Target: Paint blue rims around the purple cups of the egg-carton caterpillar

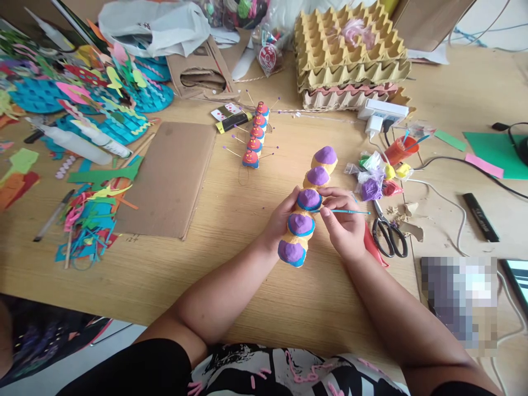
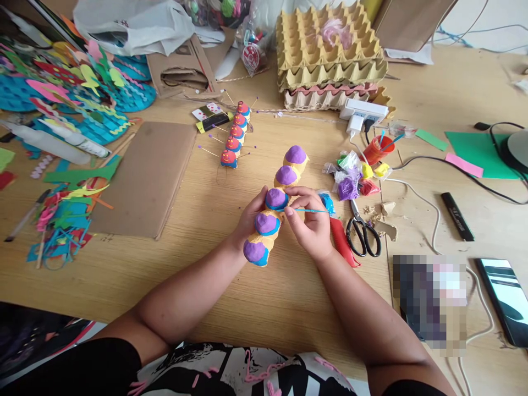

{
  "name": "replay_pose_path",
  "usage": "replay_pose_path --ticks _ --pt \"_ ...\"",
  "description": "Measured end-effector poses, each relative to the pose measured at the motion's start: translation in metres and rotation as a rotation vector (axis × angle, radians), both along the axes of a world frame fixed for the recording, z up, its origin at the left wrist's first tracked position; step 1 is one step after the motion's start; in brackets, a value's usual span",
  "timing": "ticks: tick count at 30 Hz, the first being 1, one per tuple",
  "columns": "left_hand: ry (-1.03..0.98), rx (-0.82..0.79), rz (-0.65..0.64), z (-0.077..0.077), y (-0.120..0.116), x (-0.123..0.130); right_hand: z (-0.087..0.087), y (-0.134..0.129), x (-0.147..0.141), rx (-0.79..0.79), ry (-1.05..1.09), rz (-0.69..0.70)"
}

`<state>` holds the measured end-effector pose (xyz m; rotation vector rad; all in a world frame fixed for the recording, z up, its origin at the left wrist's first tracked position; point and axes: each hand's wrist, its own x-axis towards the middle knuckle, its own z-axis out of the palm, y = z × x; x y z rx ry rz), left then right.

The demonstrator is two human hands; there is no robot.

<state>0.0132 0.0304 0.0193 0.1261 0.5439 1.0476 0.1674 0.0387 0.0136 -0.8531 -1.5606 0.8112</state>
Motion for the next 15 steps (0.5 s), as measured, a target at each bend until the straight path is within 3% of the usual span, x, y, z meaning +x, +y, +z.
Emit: replay_pose_path --ticks 10,15 --pt "0.014 -0.066 0.009 0.0035 0.0008 0.0000 -0.0078 0.0015 -0.0003 0.093 -0.096 -0.079" --pt "0.068 -0.132 0.019 -0.0028 0.0017 0.0010 -0.0058 -0.0006 -0.0007 0.017 -0.019 -0.019"
